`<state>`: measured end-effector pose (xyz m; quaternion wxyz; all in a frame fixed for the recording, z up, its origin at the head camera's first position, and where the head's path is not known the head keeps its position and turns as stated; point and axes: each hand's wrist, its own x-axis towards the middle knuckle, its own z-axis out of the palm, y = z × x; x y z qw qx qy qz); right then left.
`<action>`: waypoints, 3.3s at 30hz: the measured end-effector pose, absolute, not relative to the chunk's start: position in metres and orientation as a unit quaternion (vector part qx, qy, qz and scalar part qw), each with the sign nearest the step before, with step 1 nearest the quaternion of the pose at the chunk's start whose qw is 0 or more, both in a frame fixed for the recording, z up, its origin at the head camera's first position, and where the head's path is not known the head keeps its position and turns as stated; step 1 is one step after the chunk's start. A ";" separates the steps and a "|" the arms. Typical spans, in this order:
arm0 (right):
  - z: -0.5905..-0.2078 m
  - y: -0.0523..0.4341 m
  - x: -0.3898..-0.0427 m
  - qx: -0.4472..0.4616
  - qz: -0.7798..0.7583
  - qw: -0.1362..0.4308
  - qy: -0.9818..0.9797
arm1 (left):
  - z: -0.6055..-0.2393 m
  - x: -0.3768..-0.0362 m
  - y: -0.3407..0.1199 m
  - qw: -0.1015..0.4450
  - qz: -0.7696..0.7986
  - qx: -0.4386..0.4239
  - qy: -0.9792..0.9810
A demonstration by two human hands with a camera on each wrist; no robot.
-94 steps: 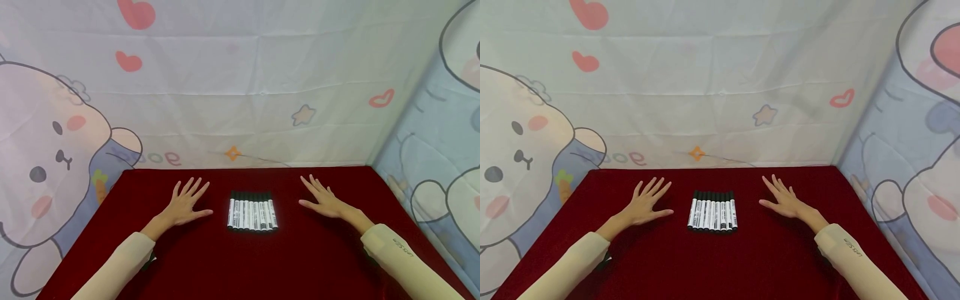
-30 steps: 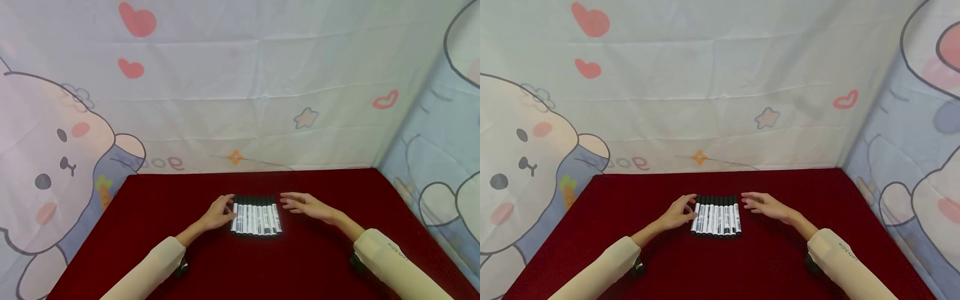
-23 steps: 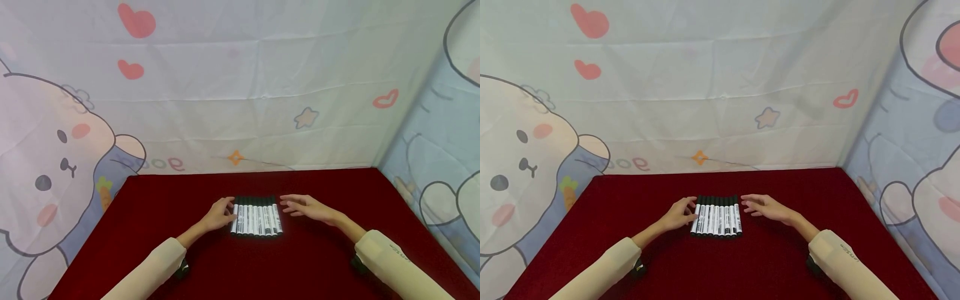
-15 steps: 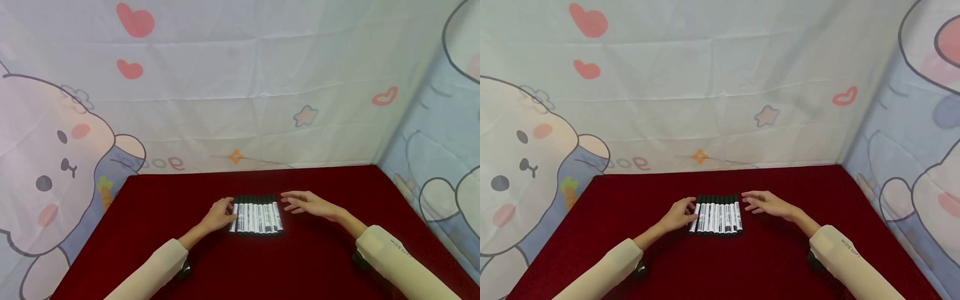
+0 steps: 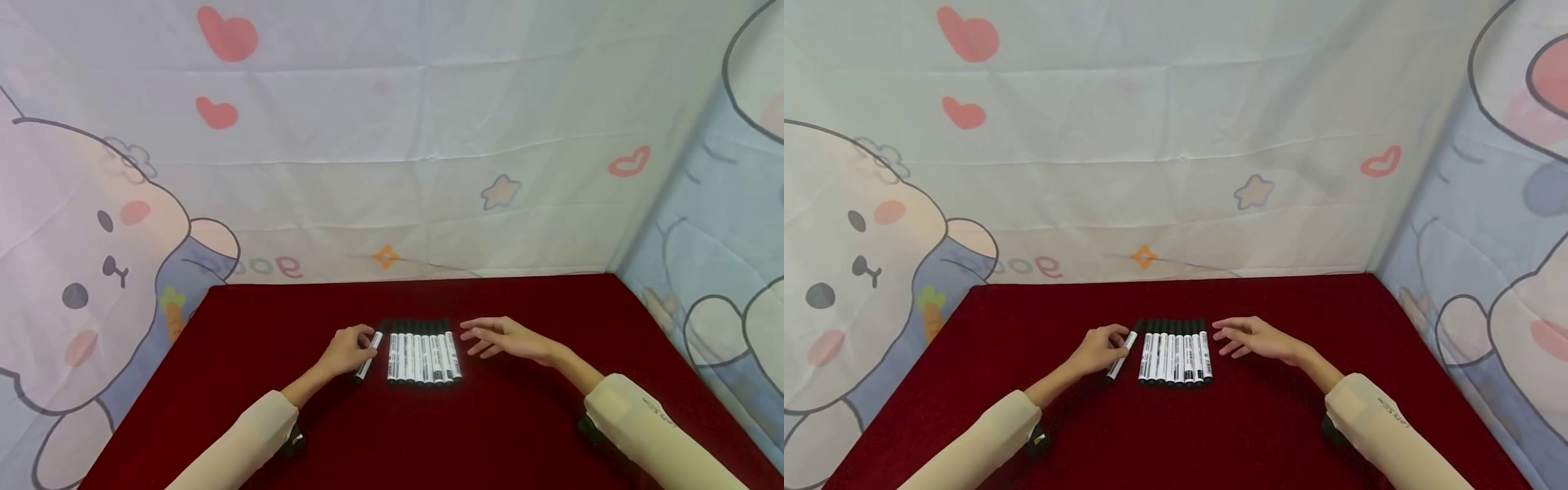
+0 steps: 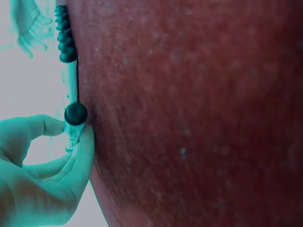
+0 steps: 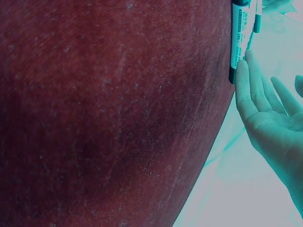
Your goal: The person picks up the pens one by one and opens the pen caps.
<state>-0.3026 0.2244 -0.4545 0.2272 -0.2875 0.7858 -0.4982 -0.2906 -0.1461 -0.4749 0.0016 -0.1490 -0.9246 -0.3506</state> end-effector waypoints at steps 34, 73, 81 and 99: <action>-0.452 0.186 -0.285 -0.295 -0.493 0.242 0.782 | -0.459 -0.282 -0.133 -0.096 -0.458 -0.297 -0.833; -0.457 0.153 -0.281 -0.323 -0.440 0.219 0.809 | -0.454 -0.274 -0.121 -0.098 -0.423 -0.349 -0.831; -0.460 0.154 -0.278 -0.385 -0.417 0.175 0.805 | -0.458 -0.271 -0.114 -0.066 -0.398 -0.391 -0.827; -0.468 0.170 -0.280 -0.414 -0.425 0.173 0.786 | -0.454 -0.260 -0.110 -0.091 -0.387 -0.420 -0.816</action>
